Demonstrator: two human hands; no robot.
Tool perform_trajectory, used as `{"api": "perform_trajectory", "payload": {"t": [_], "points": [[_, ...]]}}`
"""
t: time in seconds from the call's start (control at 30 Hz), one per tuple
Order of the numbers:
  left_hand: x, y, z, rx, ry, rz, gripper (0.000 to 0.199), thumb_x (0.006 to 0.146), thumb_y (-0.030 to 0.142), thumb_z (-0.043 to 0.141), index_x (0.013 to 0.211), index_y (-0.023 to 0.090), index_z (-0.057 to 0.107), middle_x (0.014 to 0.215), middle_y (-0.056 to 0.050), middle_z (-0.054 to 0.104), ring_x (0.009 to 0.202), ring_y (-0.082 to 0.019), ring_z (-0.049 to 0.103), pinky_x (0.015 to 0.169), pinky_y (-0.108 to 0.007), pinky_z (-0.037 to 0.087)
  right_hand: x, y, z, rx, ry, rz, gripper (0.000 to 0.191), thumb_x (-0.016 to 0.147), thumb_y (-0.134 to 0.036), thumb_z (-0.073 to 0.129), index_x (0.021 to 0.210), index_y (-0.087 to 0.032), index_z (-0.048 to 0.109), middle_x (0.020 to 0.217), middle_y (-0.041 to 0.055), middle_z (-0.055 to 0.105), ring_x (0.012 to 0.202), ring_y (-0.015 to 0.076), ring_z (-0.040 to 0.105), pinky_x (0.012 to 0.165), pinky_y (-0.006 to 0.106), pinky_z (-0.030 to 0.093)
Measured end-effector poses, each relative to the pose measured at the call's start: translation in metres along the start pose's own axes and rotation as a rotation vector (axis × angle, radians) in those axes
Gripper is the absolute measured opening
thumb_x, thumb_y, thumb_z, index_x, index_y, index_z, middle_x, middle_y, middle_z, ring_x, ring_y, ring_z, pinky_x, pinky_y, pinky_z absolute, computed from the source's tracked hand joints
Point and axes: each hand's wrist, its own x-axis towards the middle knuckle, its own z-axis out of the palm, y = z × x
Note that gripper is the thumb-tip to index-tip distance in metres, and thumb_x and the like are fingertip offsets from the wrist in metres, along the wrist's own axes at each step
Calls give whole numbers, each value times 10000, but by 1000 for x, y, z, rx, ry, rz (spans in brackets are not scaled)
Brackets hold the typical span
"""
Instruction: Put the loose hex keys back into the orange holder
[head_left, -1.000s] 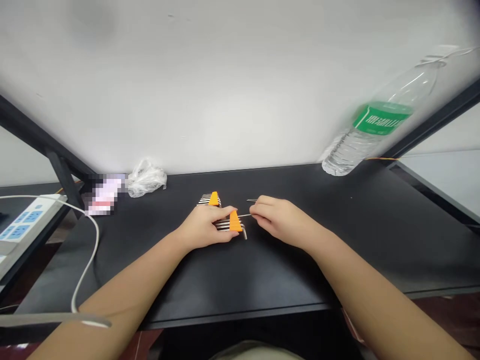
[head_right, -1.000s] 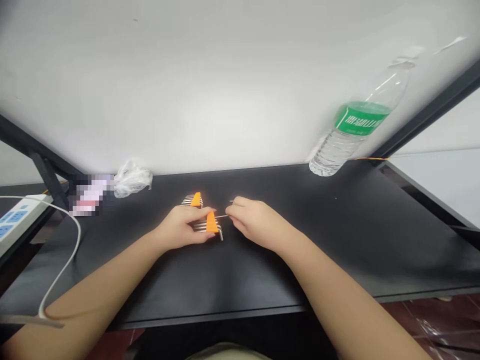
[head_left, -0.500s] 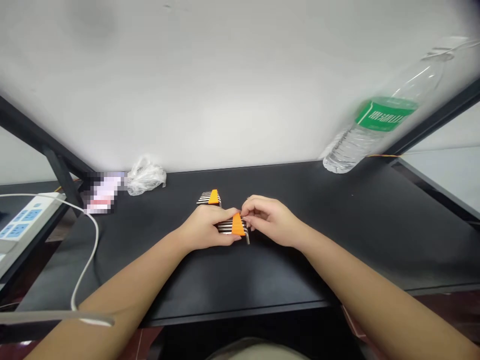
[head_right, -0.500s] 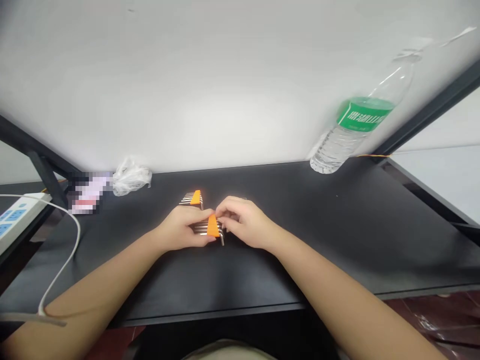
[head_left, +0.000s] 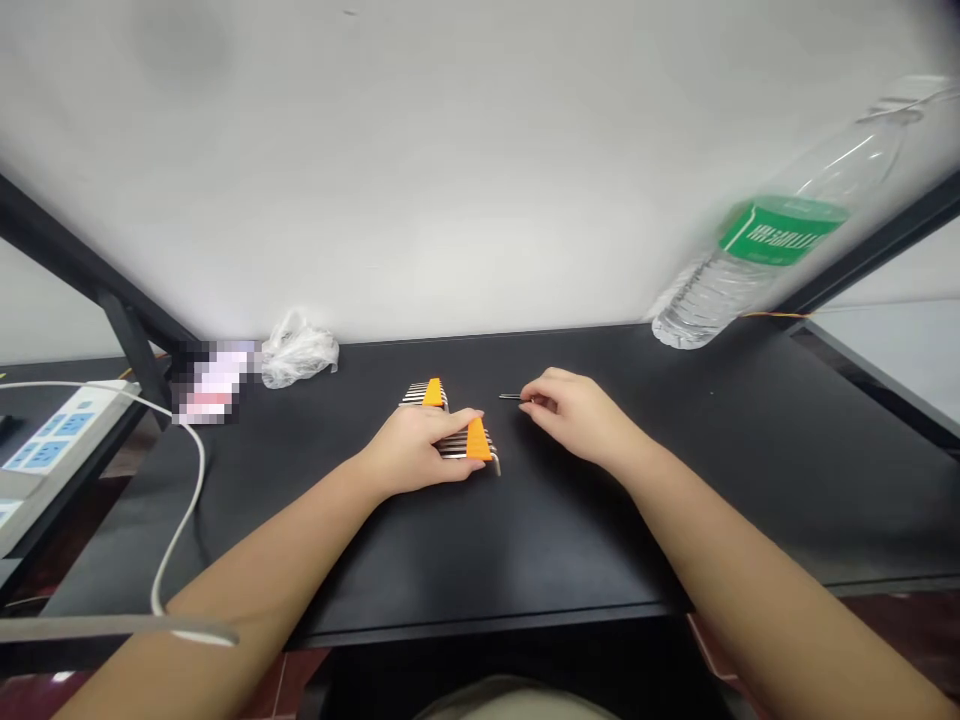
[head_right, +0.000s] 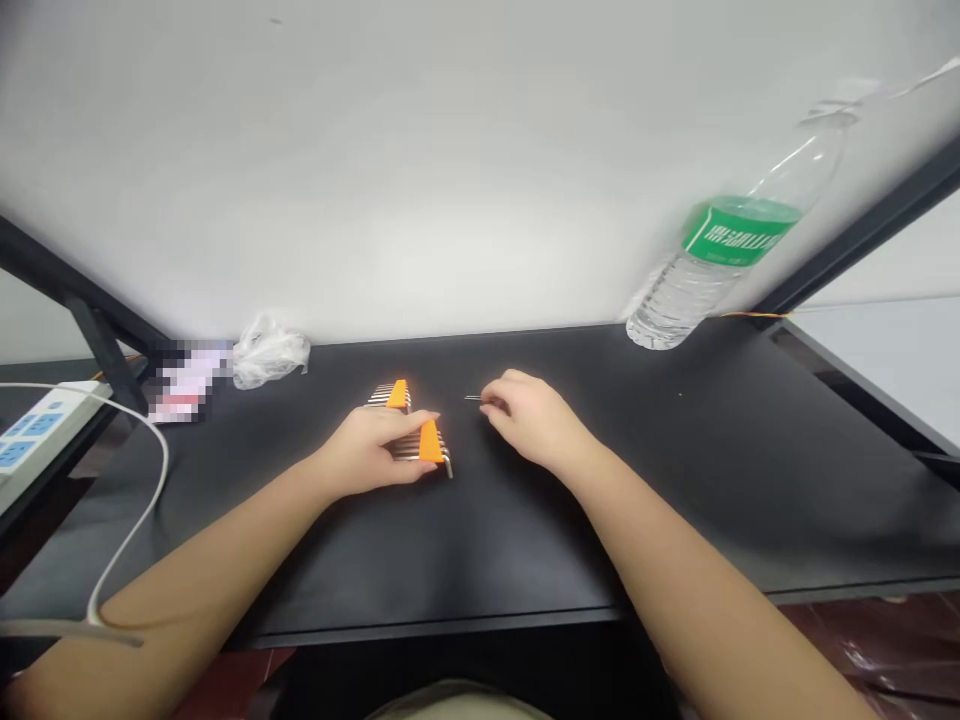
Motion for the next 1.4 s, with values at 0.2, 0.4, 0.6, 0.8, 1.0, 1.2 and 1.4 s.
{"api": "perform_trajectory", "payload": {"t": [0.2,0.4,0.6,0.8,1.0,1.2,1.4], "points": [[0,2,0,18,-12,-33,536,821,472,747,1302,253,662,818,7,701,732,-148,655,741,-260,504,4,14,8,-185,-5,24,161,926,-226,600,1013,-216,735,1012,65,638,831,177,620,795,318,506],[1,1,-1,21,-15,-22,528,826,456,746,1306,255,656,800,14,691,719,-143,645,727,-260,490,6,10,13,-254,-24,38,170,950,-206,557,945,-205,727,986,62,631,845,168,622,772,288,481],[0,1,-1,16,-14,-5,544,839,480,734,1324,250,644,784,9,680,702,-142,634,722,-261,490,5,11,14,-272,19,26,179,951,-226,575,1064,-217,714,1026,62,634,861,176,624,748,291,480],[0,1,-2,29,-16,-10,544,834,483,734,1322,258,648,812,2,694,717,-147,641,716,-261,492,5,7,12,-305,-6,19,179,961,-220,550,964,-214,729,993,64,628,802,164,618,682,283,459],[0,2,-2,15,-30,-19,535,830,488,735,1307,256,660,822,1,704,749,-154,660,740,-263,502,-3,-11,11,-385,-135,43,122,856,-132,587,755,-195,614,826,51,606,621,147,527,554,290,347],[0,-3,0,-2,-13,8,554,830,458,741,1335,254,637,885,-7,735,770,-154,675,766,-270,510,-7,-32,6,-61,-163,-147,123,811,-81,577,800,-204,569,783,3,595,680,136,527,631,258,382],[1,-2,0,-15,-9,-11,533,843,467,726,1324,254,640,909,-10,743,797,-161,686,798,-280,519,-8,-36,5,56,-120,-257,132,859,-81,541,821,-203,573,815,11,580,711,137,513,659,256,398]]}}
